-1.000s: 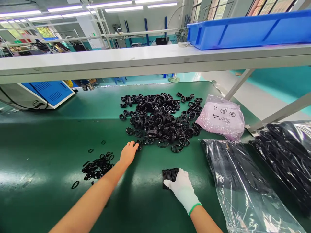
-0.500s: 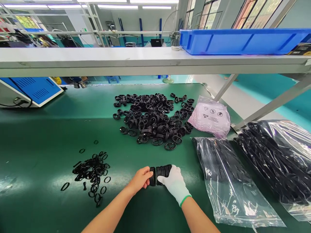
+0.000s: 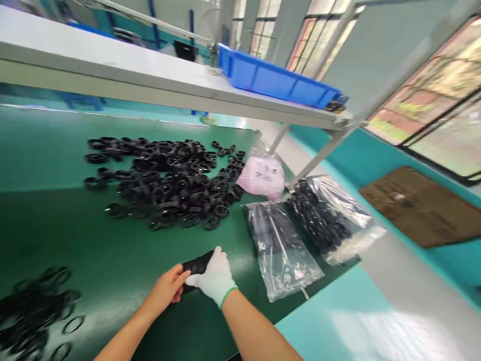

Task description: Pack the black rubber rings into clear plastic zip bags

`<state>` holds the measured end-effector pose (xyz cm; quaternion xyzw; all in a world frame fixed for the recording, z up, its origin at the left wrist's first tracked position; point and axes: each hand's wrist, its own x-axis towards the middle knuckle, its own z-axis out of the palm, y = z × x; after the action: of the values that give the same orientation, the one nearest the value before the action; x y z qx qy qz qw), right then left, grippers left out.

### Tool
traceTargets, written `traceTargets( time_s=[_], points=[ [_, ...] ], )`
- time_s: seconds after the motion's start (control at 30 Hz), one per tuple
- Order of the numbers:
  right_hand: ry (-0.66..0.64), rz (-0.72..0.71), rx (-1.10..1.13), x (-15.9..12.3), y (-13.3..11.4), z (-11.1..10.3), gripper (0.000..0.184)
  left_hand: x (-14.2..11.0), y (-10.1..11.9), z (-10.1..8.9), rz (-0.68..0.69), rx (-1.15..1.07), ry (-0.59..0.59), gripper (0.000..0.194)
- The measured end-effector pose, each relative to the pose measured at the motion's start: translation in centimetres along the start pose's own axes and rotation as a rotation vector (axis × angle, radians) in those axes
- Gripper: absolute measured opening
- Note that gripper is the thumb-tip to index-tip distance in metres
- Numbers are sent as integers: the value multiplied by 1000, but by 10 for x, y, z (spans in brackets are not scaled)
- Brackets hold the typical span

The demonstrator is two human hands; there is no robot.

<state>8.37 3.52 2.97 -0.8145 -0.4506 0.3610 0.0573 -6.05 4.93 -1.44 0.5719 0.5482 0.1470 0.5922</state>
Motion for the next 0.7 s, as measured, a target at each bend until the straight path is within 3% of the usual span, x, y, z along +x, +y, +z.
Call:
traceTargets(
  time_s=[0.1, 0.2, 0.27, 0.33, 0.5, 0.7],
  points=[
    [17, 49, -10, 3, -5, 3, 121, 5, -2, -7, -12, 4, -76, 35],
    [51, 54, -36, -3, -3, 6, 114, -12, 4, -20, 50, 118, -36, 38],
    [59, 48, -52, -4, 0, 9, 106, -24, 9, -26, 140, 295, 22, 64],
    [48, 47, -66, -3, 3, 13, 103, -29, 13, -26, 186, 444, 35, 80],
    [-15, 12, -86, -3, 10, 11, 103, -34, 10, -13, 173, 503, 85, 77],
    [-112, -211, -39, 8, 20, -26, 44, -47, 6, 3, 88, 437, 170, 80]
  ],
)
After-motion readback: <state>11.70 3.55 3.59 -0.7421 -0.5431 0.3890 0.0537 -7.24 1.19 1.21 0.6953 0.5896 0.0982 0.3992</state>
